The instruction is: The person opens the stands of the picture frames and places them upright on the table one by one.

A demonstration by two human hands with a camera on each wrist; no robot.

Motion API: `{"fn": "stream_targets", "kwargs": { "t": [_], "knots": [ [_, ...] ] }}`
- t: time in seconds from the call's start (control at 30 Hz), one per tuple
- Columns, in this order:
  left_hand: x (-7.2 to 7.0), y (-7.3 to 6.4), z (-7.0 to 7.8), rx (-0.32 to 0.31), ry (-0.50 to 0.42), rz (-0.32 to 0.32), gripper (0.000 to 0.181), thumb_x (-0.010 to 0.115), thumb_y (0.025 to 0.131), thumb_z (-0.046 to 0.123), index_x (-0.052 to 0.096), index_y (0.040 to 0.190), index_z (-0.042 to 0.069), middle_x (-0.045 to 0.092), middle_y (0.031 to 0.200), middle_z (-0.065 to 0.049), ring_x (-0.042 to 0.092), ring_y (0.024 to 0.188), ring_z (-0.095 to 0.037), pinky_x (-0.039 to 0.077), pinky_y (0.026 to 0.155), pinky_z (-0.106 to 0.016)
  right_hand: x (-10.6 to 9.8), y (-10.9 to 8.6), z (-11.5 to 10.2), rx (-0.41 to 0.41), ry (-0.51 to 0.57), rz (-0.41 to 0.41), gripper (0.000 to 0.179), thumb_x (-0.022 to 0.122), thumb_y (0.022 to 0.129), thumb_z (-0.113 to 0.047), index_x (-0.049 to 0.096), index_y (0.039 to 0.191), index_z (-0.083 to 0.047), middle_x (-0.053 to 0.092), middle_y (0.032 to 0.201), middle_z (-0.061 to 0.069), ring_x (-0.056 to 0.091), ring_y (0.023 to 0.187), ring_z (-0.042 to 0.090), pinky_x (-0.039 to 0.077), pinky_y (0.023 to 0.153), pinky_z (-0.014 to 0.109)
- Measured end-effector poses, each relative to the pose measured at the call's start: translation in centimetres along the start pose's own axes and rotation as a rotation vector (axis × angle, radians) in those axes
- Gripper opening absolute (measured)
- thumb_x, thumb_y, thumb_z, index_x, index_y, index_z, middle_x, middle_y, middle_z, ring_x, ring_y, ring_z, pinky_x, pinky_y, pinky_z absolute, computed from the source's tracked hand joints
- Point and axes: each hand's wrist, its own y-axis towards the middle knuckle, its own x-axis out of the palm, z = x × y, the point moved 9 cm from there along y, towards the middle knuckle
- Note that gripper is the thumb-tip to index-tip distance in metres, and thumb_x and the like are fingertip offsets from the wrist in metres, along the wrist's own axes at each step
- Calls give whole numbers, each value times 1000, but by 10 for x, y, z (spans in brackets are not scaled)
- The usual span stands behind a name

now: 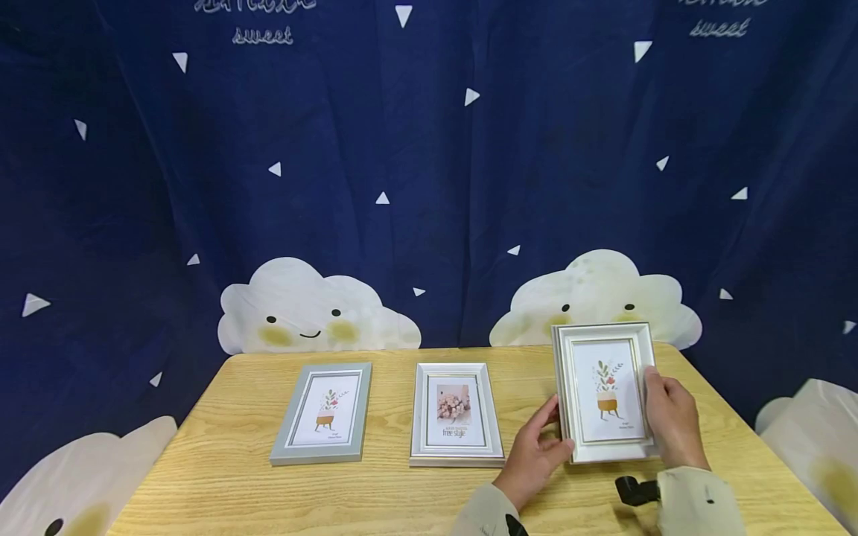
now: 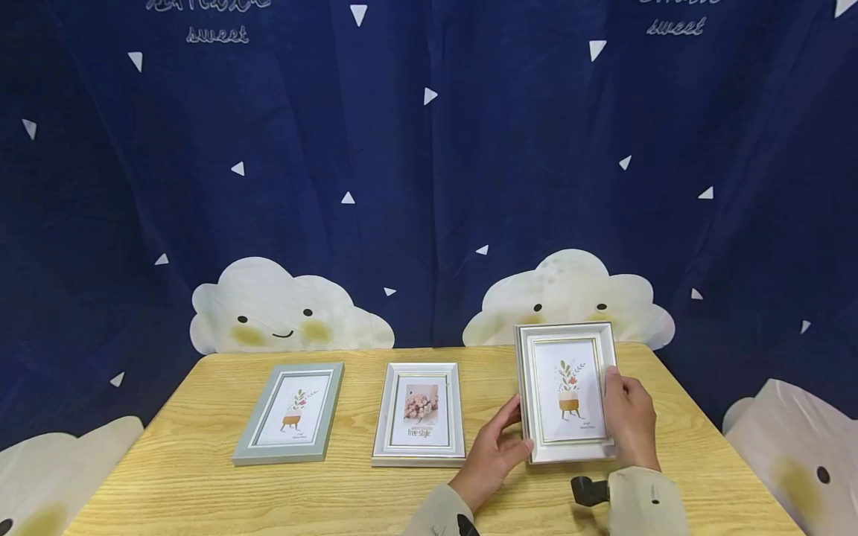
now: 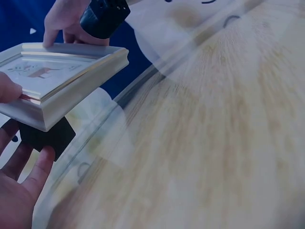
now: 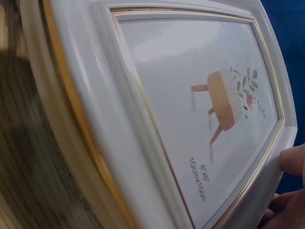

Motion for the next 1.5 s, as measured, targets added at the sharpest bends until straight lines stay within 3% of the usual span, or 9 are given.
{"fn": "stream_targets", "kwargs": {
  "t": [0.2, 0.3, 0.5, 0.8, 1.07, 1.27, 1.5],
  "knots": [
    [-5, 1, 3, 31, 17, 54, 68, 52, 81, -10, 47, 143, 18, 57, 130, 1, 56, 113, -17, 51, 89, -24, 2, 1, 0, -16, 15, 2, 81, 23, 95, -64, 40, 140, 1, 45, 131, 24, 45, 107, 33, 41, 77, 40],
    [-9, 2, 4, 44, 47, 108, 61, 49, 83, -10, 52, 139, 15, 60, 126, -1, 56, 113, -17, 51, 89, -24, 3, 1, -2, -40, 17, 2, 81, 24, 95, -64, 41, 140, 0, 46, 132, 23, 46, 108, 31, 41, 76, 37],
    [-14, 3, 3, 23, 37, 188, 43, 56, 88, -7, 61, 127, 12, 63, 118, -3, 60, 109, -17, 51, 88, -23, 3, 2, -8, -104, 30, 24, 74, 28, 97, -62, 48, 131, 1, 50, 124, 20, 46, 101, 27, 38, 74, 33],
    [-21, 2, -3, -36, 79, 266, 32, 65, 86, 1, 66, 117, 11, 64, 111, 4, 62, 103, -19, 52, 82, -20, 5, 0, -11, -110, 54, -8, 72, 29, 97, -61, 46, 134, -1, 48, 130, 18, 45, 105, 26, 39, 78, 35],
    [-21, 3, 5, 40, 164, 259, 37, 62, 86, 0, 65, 122, 8, 57, 112, -6, 59, 102, -23, 52, 81, -20, 3, -1, -14, -144, 87, -14, 67, 31, 97, -60, 48, 128, -3, 48, 127, 14, 45, 105, 23, 39, 79, 30],
    [-19, 3, 7, 61, 144, 242, 45, 57, 83, -7, 63, 125, 7, 57, 112, -6, 58, 103, -22, 52, 83, -21, -1, 1, -14, -144, 113, 10, 63, 33, 98, -58, 50, 125, -3, 50, 121, 13, 46, 97, 18, 39, 76, 29],
    [-20, 3, 7, 39, 157, 236, 46, 55, 86, -2, 61, 129, 13, 58, 118, -2, 55, 109, -17, 49, 87, -22, 0, 2, -11, -106, 123, -12, 70, 29, 97, -60, 45, 134, -2, 46, 131, 17, 44, 109, 27, 38, 91, 49]
  ]
}}
